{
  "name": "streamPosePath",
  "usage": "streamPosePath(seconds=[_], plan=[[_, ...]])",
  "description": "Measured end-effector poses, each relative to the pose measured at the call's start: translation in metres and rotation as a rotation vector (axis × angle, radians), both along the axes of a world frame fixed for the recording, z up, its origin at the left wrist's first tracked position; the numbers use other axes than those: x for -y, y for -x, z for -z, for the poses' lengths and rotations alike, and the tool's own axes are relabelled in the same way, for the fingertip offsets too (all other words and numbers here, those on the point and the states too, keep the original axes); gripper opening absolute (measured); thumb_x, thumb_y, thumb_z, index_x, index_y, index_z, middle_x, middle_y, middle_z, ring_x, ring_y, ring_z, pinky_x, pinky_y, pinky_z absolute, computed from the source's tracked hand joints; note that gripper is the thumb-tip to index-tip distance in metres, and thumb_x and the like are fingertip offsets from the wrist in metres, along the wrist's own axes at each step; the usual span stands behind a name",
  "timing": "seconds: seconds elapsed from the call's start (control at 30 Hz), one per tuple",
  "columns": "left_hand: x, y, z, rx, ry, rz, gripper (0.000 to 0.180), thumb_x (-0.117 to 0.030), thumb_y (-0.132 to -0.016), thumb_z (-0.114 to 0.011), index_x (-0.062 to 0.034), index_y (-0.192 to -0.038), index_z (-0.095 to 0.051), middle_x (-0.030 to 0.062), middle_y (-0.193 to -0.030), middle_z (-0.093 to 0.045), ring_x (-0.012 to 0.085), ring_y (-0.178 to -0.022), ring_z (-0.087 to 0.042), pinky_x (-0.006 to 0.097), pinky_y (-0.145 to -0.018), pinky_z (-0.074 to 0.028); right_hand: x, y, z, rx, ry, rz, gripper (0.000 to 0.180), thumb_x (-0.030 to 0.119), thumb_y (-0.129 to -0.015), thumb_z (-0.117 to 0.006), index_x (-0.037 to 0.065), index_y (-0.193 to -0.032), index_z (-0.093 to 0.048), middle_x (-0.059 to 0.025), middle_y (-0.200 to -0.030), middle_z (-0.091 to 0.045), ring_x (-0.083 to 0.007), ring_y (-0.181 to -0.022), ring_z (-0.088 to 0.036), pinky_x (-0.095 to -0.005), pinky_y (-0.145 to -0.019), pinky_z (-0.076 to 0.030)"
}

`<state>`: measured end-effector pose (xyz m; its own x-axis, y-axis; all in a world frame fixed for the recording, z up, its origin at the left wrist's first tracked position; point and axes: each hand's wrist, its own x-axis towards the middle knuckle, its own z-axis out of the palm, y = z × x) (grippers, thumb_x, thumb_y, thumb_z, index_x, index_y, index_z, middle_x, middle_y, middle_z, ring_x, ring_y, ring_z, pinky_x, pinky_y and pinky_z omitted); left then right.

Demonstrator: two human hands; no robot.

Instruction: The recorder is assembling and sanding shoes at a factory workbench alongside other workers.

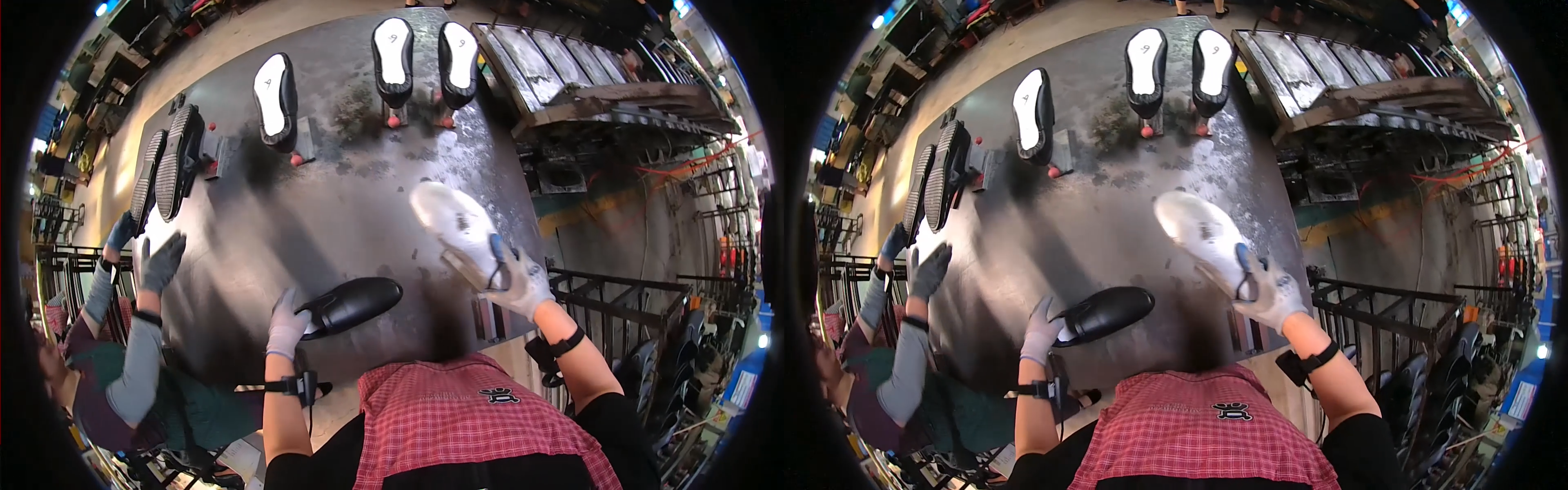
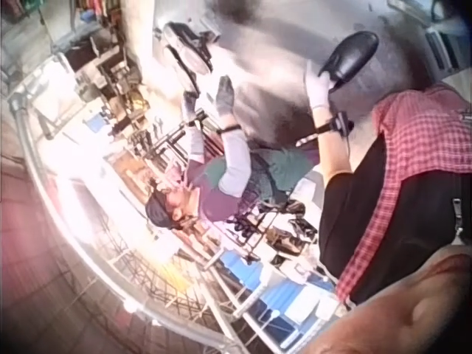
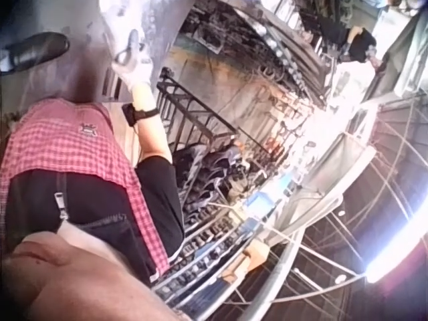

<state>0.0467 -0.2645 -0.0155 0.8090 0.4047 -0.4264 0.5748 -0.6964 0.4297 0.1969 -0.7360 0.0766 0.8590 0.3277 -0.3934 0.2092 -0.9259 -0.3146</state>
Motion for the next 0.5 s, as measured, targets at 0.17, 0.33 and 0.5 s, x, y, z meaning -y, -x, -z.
streamPosePath(seconds=[0.17,0.33,0.5], plan=[[-0.01,0.082,0.064,-0.121,0.044,-0.107,0.061,-0.013,-0.076,-0.072,0.0047,-0.133,-0.059,0.0251,-0.117,-0.07,0.0345,-0.112,-0.067,0.039,-0.099,-0.052,0.036,0.059,0.027,0.144,-0.173,0.298,0.121,0.038,-0.067,-0.085,0.024,-0.164,-0.015,-0.0366,-0.137,-0.047,-0.0536,-0.122,-0.055,-0.0526,-0.103,-0.049],[0.031,0.119,0.115,-0.374,0.474,-0.612,0.037,-0.012,-0.08,-0.073,0.0,-0.115,-0.067,0.0153,-0.094,-0.071,0.033,-0.076,-0.07,0.052,-0.068,-0.058,0.057,0.147,0.037,0.159,-0.124,0.375,0.126,0.04,-0.065,-0.088,0.014,-0.164,-0.013,-0.0382,-0.137,-0.046,-0.0553,-0.121,-0.054,-0.0528,-0.104,-0.047],[0.091,0.125,0.095,-0.344,0.74,-0.934,0.028,-0.006,-0.09,-0.061,-0.001,-0.118,-0.063,0.0175,-0.097,-0.069,0.0363,-0.082,-0.069,0.057,-0.065,-0.062,0.068,0.207,0.097,-0.067,-0.424,0.682,0.102,0.053,-0.079,-0.08,0.002,-0.155,-0.035,-0.0253,-0.147,-0.052,-0.0403,-0.131,-0.054,-0.042,-0.11,-0.043]])
